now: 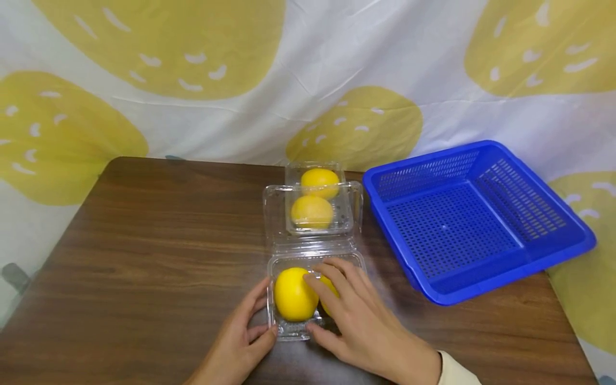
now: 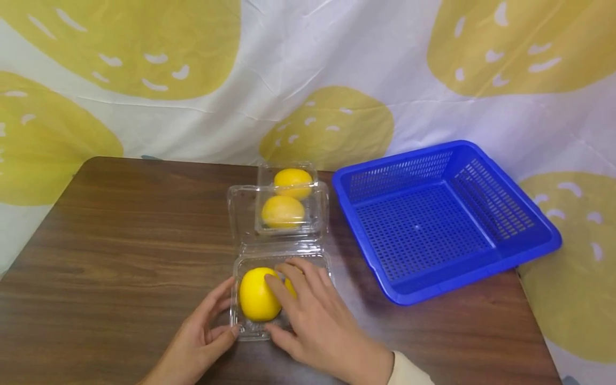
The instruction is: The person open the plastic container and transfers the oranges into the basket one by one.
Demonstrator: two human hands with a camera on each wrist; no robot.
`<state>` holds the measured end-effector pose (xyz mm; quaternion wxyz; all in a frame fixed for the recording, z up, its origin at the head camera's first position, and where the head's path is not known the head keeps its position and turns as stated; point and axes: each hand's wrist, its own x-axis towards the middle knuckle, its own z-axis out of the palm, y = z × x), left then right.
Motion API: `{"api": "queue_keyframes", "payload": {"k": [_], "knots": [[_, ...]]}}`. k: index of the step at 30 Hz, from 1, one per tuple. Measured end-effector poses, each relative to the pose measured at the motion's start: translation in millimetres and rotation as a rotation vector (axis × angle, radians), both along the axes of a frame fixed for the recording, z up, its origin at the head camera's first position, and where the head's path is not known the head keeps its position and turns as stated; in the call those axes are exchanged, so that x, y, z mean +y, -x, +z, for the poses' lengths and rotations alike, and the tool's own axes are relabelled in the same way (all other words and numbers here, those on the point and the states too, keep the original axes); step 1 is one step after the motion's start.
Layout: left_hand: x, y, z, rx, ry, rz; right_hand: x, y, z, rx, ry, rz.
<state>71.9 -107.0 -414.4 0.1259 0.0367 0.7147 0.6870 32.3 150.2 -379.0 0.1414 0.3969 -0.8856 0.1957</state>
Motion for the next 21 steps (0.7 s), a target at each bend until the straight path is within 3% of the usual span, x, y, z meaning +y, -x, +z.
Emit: {"api": "queue_keyframes", "payload": {"k": [7, 15, 21], "knots": [[-0.6, -0.9, 2.1, 0.002, 0.003, -0.015, 0, 17.0, -7.5, -0.042, -0.122, 0.009], [-0.7, -1.3, 2.8, 0.01, 0.012, -0.015, -5, 29.5, -4.6, -0.097, -0.219, 0.005], [-2.1, -1.5, 2.9, 0.025, 0.014, -0.03, -8, 33.6, -6.0, -0.121, -0.229, 0.02]]}}
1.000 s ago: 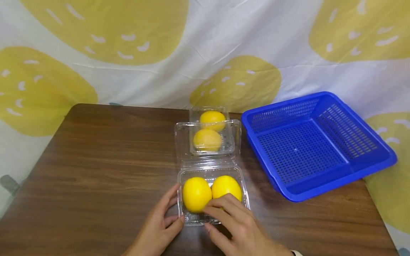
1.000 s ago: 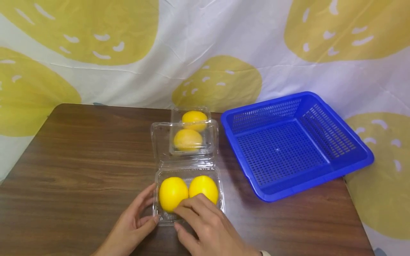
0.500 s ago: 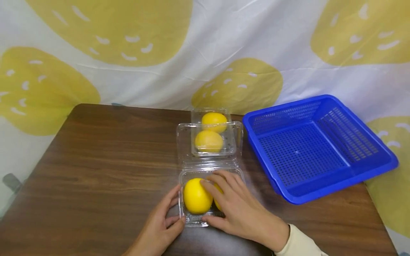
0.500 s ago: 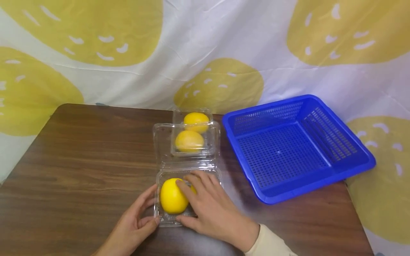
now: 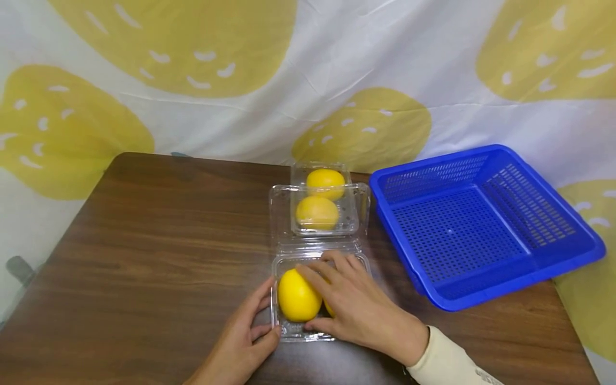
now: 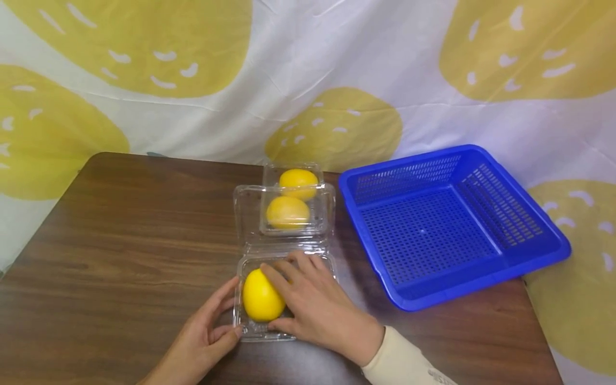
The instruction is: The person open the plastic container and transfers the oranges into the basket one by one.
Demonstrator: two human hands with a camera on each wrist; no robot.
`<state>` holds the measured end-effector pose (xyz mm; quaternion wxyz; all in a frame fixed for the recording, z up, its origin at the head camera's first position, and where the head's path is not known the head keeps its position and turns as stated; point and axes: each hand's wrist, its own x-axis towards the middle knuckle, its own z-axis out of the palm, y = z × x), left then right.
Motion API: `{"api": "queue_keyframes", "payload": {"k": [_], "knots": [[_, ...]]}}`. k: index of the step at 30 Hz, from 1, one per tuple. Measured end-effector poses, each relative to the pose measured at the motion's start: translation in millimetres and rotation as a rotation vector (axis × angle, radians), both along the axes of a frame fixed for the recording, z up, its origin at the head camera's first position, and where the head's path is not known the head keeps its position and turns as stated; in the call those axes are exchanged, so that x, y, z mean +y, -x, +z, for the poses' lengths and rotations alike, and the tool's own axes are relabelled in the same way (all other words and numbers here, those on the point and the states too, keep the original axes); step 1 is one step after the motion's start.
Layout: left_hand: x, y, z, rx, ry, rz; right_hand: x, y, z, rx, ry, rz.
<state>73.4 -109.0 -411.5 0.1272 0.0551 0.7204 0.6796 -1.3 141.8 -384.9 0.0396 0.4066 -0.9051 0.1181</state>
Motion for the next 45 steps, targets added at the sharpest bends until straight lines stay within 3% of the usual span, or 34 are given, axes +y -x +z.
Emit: {"api": "queue_keyframes", "payload": {"k": [10, 18, 28, 39, 45], "knots": [[-2.8, 1.6, 0.8, 0.047, 0.023, -0.065, -4, -0.8, -4.4, 0.006, 0.078, 0.002], [-2.6, 2.6, 1.5, 0.039, 0.049, -0.109, -3, -1.2, -4.0, 0.025, 0.15, 0.003], [-2.2, 3.5, 3.1, 0.031, 0.068, -0.107, -1, -4.4, 9.0, 0.078, 0.242, 0.021], [-3.6, 0.9, -4.5, 0.15, 0.035, -0.094, 15, -3.0, 36.0, 0.153, 0.273, 0.029], [-3.3, 0.9, -3.8, 0.136, 0.027, -0.09, 25, 2.2, 43.4, 0.16, 0.245, 0.009]]}}
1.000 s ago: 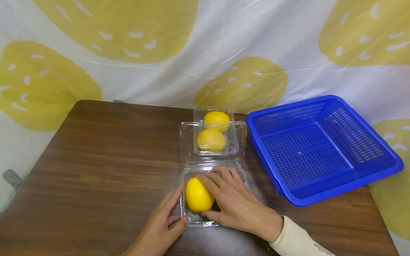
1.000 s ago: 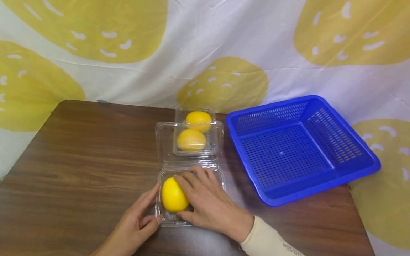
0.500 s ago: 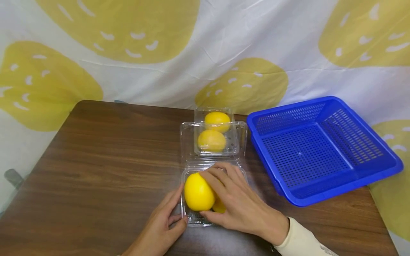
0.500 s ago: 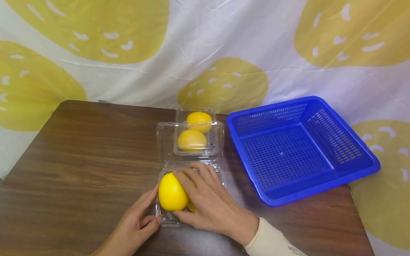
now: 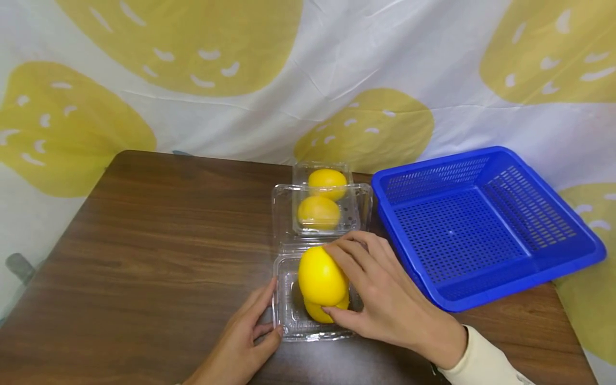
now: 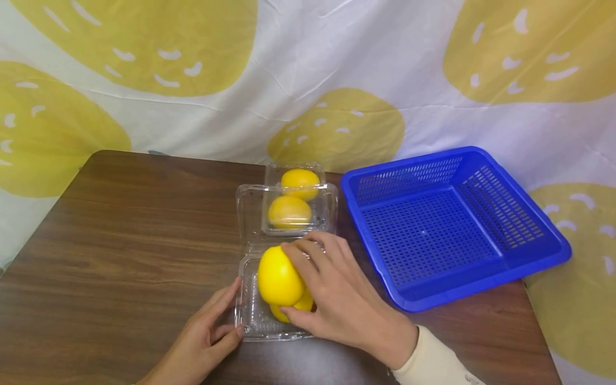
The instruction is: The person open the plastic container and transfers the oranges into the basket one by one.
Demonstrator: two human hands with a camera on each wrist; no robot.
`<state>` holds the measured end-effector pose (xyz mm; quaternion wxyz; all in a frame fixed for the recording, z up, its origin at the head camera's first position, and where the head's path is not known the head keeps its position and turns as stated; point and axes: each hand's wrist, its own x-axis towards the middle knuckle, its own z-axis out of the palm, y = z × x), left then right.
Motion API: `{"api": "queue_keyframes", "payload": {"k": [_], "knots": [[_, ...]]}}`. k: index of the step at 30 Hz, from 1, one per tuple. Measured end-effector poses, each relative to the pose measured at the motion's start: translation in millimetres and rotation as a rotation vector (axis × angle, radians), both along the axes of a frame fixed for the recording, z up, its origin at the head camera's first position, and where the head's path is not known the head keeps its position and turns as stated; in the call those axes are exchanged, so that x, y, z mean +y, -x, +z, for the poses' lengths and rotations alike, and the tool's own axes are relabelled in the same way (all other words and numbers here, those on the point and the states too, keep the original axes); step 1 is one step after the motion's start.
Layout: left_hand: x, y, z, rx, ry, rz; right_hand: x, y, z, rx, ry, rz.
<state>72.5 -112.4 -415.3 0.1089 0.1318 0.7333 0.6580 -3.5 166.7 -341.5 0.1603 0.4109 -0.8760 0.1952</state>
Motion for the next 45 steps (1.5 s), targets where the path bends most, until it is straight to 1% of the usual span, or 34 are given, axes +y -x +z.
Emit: {"api": "queue_keyframes", "payload": {"k": [5, 10, 18, 23, 28, 34, 41, 45], "knots": [[-0.1, -0.5, 1.1, -0.01, 0.011, 0.008, 7, 4.1, 3.5, 0.005, 0.009, -0.003], [-0.3, -0.9, 1.1, 0.002, 0.009, 0.011, 13, 6.1, 7.1, 0.005, 0.021, -0.008], [0.1, -0.3, 3.4, -0.066, 0.033, 0.006, 25, 7.3, 11.7, 0.002, 0.021, -0.035], [0.4, 0.5, 5.3, -0.099, 0.042, 0.001, 31, 9.7, 13.6, 0.018, 0.025, -0.046], [0.3, 0.1, 5.9, -0.094, 0.039, 0.005, 39, 13.5, 16.5, 0.042, 0.026, -0.04], [0.2, -0.7, 5.6, -0.082, 0.034, 0.002, 51, 17.6, 21.2, 0.065, 0.035, -0.055], [1.0, -0.4, 6.7, -0.109, 0.05, 0.019, 63, 20.5, 24.3, 0.078, 0.046, -0.083], [1.2, -0.5, 6.5, -0.108, 0.048, 0.023, 68, 23.8, 26.9, 0.086, 0.048, -0.086]]}}
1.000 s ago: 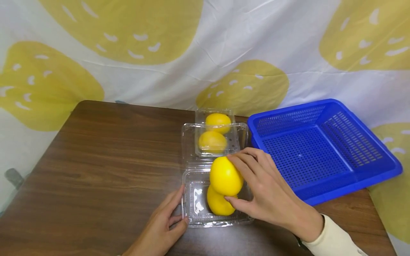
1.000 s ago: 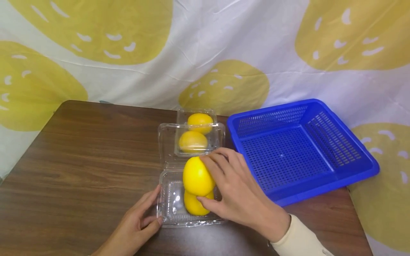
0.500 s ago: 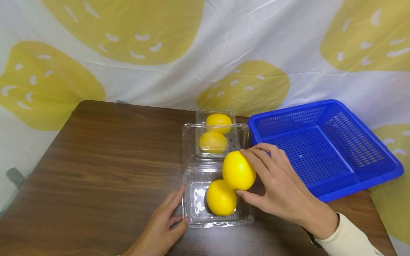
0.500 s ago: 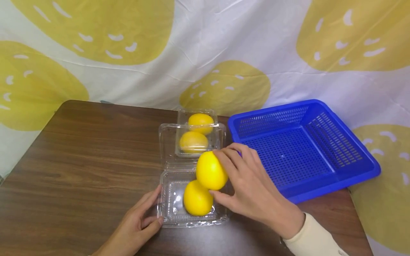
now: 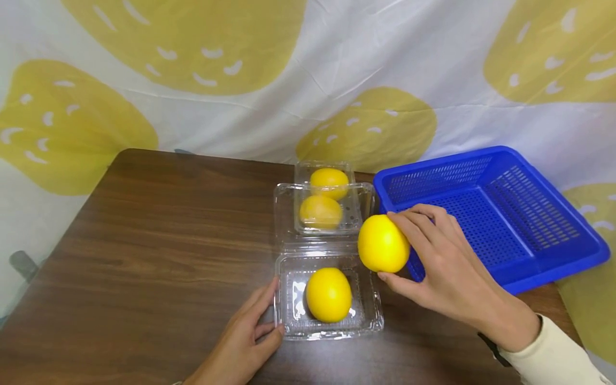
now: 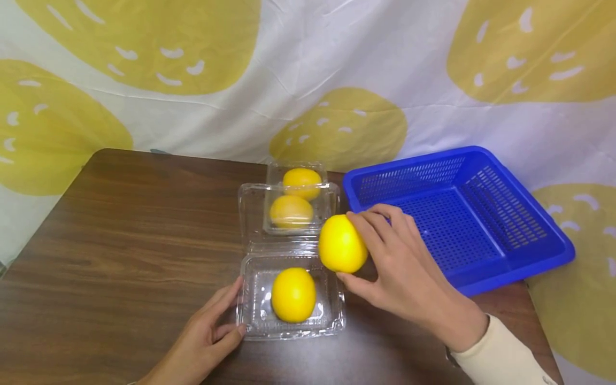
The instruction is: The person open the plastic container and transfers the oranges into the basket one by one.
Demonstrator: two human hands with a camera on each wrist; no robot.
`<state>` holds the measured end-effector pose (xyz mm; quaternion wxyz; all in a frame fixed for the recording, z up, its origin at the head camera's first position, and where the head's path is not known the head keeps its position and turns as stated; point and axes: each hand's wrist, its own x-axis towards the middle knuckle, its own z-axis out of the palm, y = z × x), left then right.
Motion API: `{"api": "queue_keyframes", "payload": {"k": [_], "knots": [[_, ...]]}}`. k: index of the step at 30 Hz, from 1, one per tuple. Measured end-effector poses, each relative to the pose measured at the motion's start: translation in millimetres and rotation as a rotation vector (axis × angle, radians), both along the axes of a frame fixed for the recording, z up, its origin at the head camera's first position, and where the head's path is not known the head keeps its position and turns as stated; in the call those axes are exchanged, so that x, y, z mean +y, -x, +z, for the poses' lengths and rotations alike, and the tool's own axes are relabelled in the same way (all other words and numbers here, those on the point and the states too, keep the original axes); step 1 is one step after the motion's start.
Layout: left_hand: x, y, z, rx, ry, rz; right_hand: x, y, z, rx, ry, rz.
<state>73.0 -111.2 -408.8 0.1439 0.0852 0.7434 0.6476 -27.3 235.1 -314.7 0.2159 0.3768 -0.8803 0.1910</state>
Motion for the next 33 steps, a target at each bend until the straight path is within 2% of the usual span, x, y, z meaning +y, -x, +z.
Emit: {"api": "queue_keyframes", "payload": {"k": [7, 22, 33], "knots": [[0.1, -0.1, -0.8, 0.003, -0.007, -0.001, 8, 6.5, 5.0, 0.016, 0.004, -0.008], [1.1, 0.3, -0.5, 0.002, -0.006, 0.008, 25, 10.6, 14.8, 0.004, -0.027, -0.071], [1.4, 0.8, 0.2, -0.008, 0.0, 0.011, 38, 19.0, 14.7, 0.005, -0.038, -0.099]]}}
